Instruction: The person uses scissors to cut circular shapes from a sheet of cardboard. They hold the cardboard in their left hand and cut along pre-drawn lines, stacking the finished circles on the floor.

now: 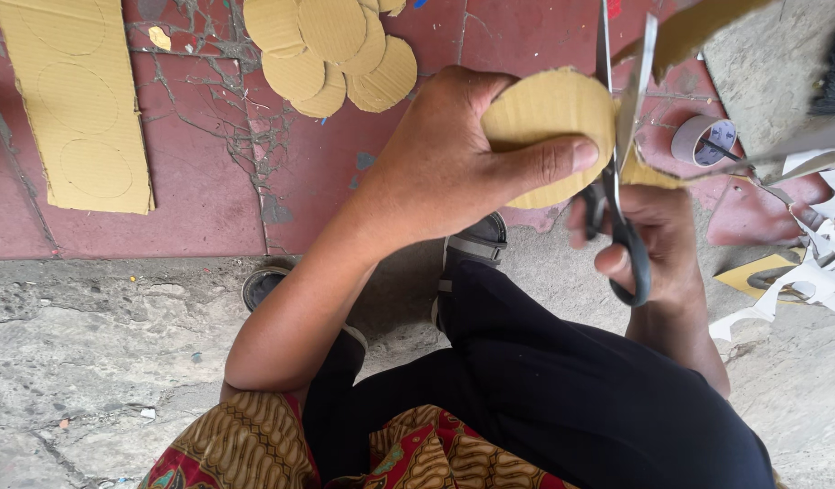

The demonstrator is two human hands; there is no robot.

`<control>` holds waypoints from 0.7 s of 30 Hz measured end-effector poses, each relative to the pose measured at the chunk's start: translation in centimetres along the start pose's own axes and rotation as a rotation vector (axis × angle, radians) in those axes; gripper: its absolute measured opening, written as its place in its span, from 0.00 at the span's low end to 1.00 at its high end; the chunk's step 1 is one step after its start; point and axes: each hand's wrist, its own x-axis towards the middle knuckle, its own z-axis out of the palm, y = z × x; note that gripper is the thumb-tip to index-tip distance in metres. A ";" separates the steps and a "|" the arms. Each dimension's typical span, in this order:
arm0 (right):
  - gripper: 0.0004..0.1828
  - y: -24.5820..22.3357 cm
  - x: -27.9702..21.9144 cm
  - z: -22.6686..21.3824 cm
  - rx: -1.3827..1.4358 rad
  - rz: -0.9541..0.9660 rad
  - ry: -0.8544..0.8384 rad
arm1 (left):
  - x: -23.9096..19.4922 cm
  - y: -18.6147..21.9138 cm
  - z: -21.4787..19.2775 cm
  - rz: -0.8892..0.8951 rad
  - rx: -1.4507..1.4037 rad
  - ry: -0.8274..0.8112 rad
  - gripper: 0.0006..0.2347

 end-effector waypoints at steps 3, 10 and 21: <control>0.38 0.5 -0.1 -0.3 -0.082 0.020 0.030 | 0.7 0.1 -0.2 0.076 -0.064 -0.003 0.16; 0.31 1.6 -1.1 -1.4 -0.119 0.076 0.070 | 1.6 -0.8 0.4 -0.144 -0.084 -0.150 0.17; 0.18 12.2 -0.7 -3.8 0.388 -0.145 0.397 | 0.3 -15.9 -9.0 -0.327 0.181 0.252 0.11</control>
